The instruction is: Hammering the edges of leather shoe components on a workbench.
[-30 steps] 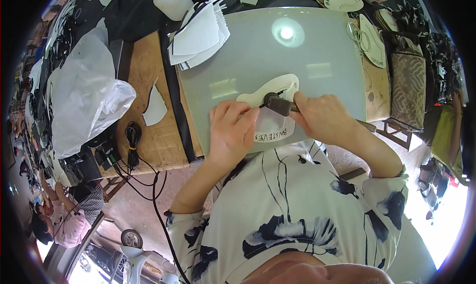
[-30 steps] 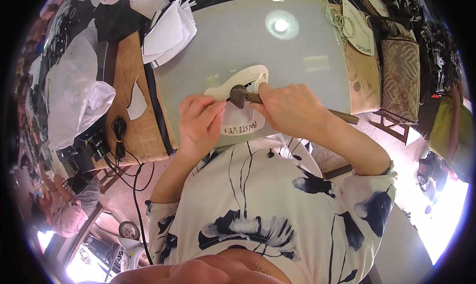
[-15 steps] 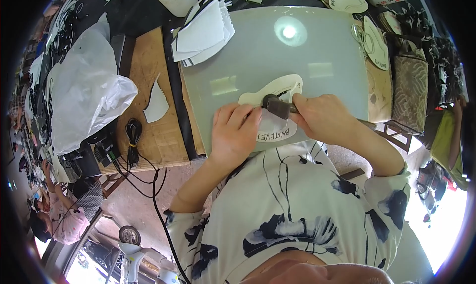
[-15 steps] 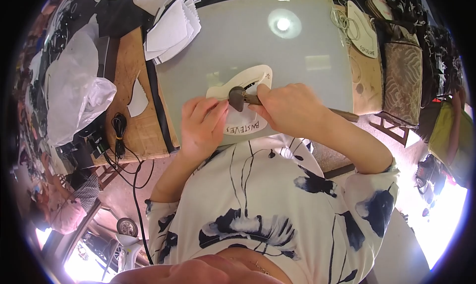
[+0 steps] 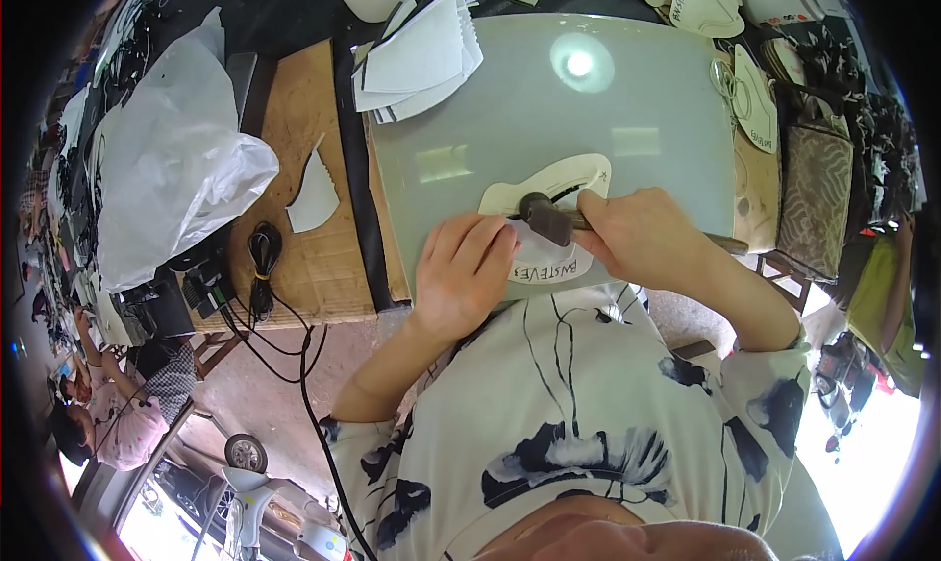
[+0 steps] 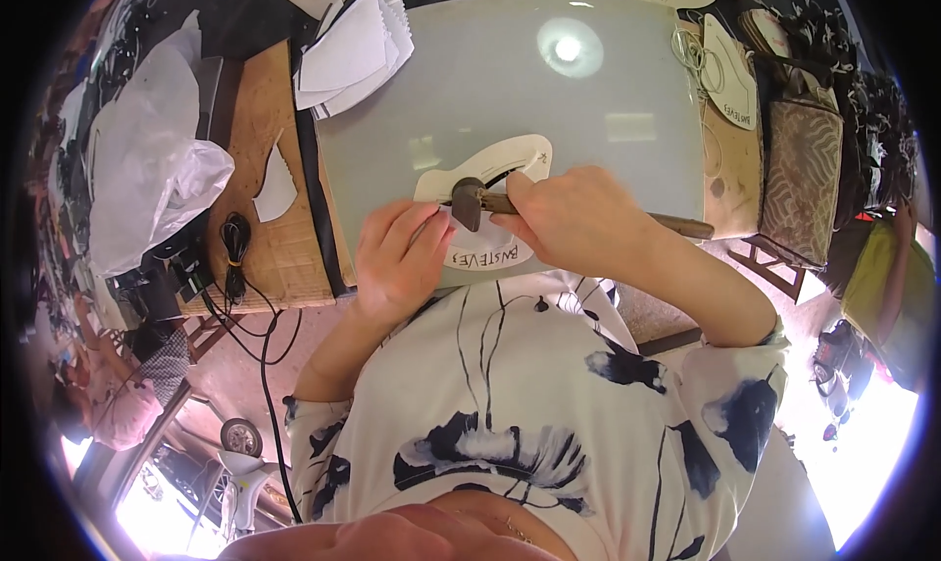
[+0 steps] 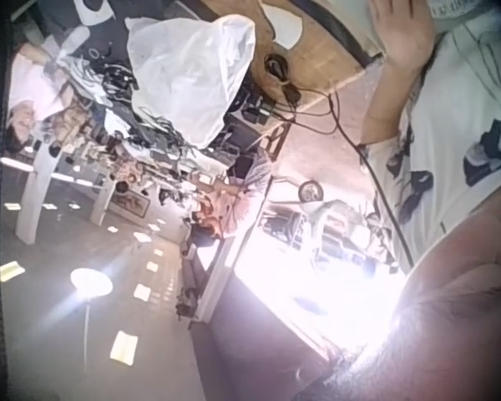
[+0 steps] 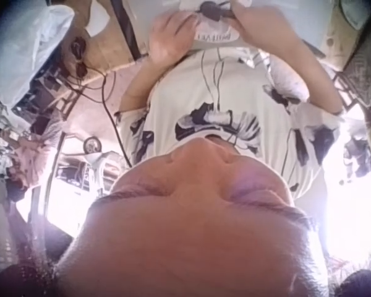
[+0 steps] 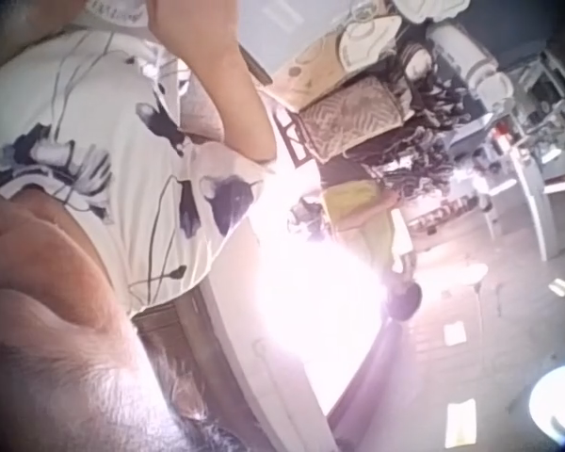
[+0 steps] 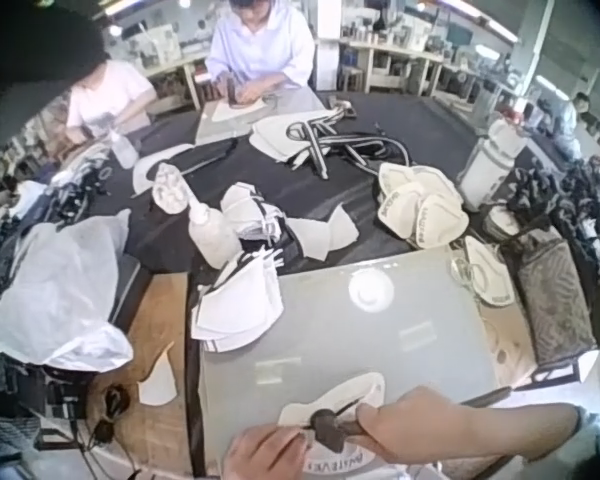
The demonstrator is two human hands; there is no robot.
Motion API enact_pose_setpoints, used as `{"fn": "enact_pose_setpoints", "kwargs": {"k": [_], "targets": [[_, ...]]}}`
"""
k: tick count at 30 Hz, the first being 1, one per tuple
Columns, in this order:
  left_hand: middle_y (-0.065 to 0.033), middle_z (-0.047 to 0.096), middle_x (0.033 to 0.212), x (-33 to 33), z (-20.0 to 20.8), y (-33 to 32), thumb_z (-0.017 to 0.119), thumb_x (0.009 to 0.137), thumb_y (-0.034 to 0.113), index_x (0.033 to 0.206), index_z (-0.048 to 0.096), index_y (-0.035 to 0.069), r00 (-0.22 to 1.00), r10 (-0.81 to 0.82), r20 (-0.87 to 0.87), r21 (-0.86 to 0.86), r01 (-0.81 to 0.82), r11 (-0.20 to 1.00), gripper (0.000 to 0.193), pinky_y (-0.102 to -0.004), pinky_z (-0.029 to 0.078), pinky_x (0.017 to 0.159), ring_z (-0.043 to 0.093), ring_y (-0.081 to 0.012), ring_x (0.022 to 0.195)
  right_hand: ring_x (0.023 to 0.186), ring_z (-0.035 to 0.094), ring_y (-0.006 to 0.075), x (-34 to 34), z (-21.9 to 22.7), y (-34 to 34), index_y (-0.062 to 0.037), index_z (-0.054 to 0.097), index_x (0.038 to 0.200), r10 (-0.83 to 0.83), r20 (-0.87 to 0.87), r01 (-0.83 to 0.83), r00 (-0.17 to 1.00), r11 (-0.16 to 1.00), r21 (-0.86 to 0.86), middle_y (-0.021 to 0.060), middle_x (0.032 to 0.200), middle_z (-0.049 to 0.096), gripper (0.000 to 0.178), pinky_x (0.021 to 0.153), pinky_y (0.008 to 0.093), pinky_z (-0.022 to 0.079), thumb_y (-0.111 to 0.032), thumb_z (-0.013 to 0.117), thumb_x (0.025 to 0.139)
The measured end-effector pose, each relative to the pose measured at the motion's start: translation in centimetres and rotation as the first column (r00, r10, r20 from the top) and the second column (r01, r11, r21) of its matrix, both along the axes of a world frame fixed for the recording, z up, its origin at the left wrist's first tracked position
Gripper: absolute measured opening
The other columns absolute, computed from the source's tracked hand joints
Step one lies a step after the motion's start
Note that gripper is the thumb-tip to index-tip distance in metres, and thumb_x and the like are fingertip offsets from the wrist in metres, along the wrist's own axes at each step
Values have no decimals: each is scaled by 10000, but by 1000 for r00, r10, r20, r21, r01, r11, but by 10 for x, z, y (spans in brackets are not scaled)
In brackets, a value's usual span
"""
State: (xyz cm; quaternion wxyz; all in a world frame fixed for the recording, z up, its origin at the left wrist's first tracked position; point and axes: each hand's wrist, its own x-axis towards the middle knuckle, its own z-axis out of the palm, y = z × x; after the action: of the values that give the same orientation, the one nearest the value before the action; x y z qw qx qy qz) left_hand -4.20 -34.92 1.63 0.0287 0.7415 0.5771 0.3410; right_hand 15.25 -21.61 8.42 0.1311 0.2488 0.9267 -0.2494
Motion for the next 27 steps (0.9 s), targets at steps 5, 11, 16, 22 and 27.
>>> {"fn": "enact_pose_setpoints", "kwargs": {"k": [5, 11, 16, 22, 27], "targets": [[-82, 615, 1018, -2, 3, -1, 762, 694, 74, 949, 680, -9, 1000, 18, -4, -19, -18, 1000, 281, -401, 503, 772, 603, -270, 940, 489, 587, 317, 0, 0, 3, -17, 503, 813, 1, -11, -1, 1000, 1000, -4, 103, 526, 563, 353, 468, 416, 444, -327, 587, 959], [-80, 610, 1018, -3, 1, -2, 771, 692, 76, 989, 681, -6, 998, 32, 50, -59, -29, 998, 321, -402, 498, 784, 591, -280, 957, 485, 592, 303, -3, -1, 11, -20, 510, 817, 91, -39, -92, 995, 995, -24, 92, 518, 559, 337, 460, 404, 441, -316, 598, 953], [-86, 607, 1010, -6, 0, -1, 766, 710, 64, 1003, 681, 3, 987, 50, 154, -113, -32, 993, 312, -403, 501, 789, 588, -293, 950, 468, 593, 296, -10, 3, 4, -17, 526, 832, 66, 5, -66, 998, 998, -13, 95, 520, 569, 337, 451, 400, 444, -324, 588, 958], [-94, 632, 981, -5, -3, 0, 786, 693, 66, 948, 657, 7, 980, 83, 183, -76, -70, 995, 292, -395, 522, 772, 610, -298, 935, 464, 599, 303, -17, 3, -13, -6, 525, 838, -29, 55, 27, 998, 999, 27, 106, 520, 576, 352, 442, 398, 454, -328, 563, 974], [-101, 651, 964, -2, -6, -3, 793, 697, 74, 868, 623, 25, 981, 107, 161, -50, -100, 994, 246, -393, 527, 765, 631, -295, 937, 462, 603, 294, -13, -2, -15, -8, 515, 831, -85, 2, 85, 996, 996, 40, 111, 528, 579, 350, 431, 395, 451, -325, 566, 971]]}}
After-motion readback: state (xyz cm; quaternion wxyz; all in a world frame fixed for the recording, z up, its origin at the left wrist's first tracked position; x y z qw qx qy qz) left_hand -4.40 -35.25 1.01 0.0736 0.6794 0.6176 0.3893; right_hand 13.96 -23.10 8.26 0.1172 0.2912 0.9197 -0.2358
